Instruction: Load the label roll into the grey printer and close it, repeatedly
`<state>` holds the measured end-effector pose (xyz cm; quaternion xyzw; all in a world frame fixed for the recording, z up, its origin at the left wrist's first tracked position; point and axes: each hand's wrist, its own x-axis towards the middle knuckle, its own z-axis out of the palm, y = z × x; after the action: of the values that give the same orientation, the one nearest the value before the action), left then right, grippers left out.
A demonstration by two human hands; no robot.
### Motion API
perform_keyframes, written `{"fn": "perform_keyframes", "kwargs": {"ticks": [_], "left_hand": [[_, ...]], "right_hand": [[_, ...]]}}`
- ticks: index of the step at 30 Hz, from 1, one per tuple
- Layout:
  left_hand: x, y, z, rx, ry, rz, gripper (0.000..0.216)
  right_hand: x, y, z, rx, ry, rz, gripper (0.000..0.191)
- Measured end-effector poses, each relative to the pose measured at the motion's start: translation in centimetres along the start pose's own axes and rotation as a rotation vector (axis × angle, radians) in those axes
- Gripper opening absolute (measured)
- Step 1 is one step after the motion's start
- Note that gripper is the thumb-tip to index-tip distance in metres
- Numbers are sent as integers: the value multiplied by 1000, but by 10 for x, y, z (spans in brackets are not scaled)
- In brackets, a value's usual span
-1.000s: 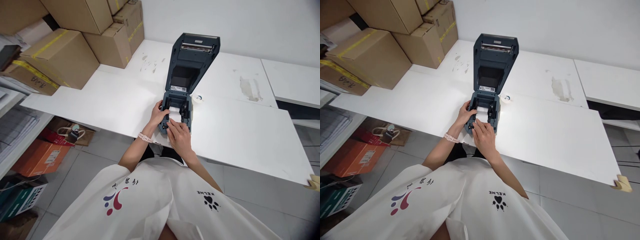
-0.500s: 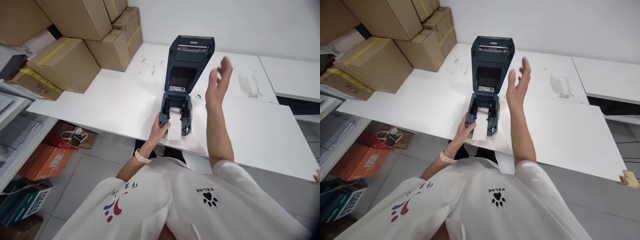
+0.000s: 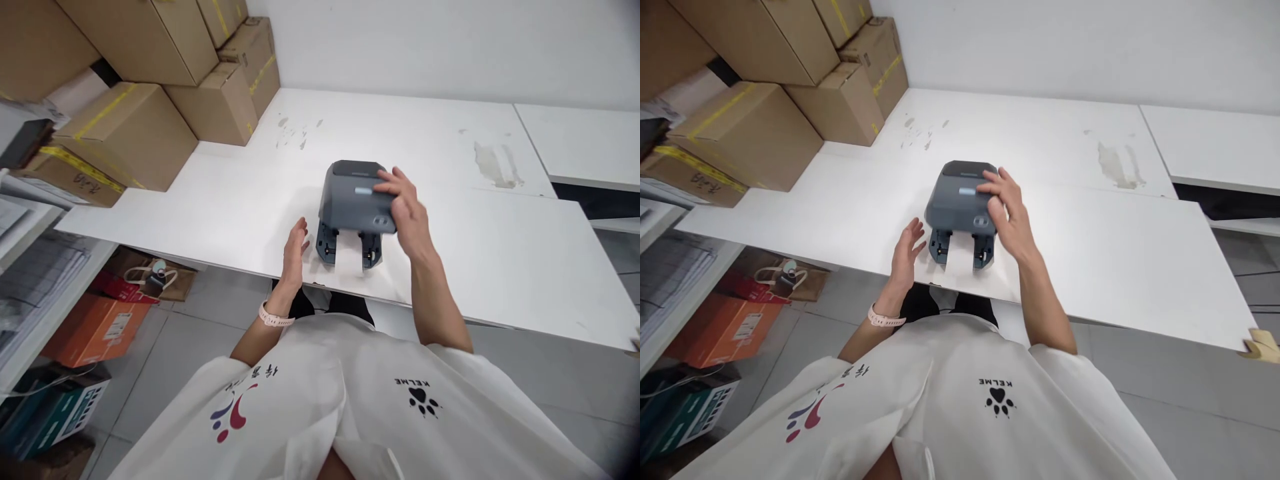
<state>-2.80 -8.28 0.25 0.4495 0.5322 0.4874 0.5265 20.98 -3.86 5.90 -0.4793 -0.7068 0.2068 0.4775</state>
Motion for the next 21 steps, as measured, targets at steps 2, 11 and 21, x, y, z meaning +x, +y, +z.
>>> {"fn": "perform_keyframes", "kwargs": {"ticks": [2, 11, 21], "left_hand": [[6, 8, 8, 22, -2, 44, 67], [14, -2, 37, 32, -99, 17, 80], [-7, -9, 29, 140, 48, 81, 70]], "right_hand": [[-28, -1, 4, -99, -47, -9, 43], [-69, 10, 42, -199, 16, 51, 44], [-75, 10, 54, -224, 82, 81, 45]]}}
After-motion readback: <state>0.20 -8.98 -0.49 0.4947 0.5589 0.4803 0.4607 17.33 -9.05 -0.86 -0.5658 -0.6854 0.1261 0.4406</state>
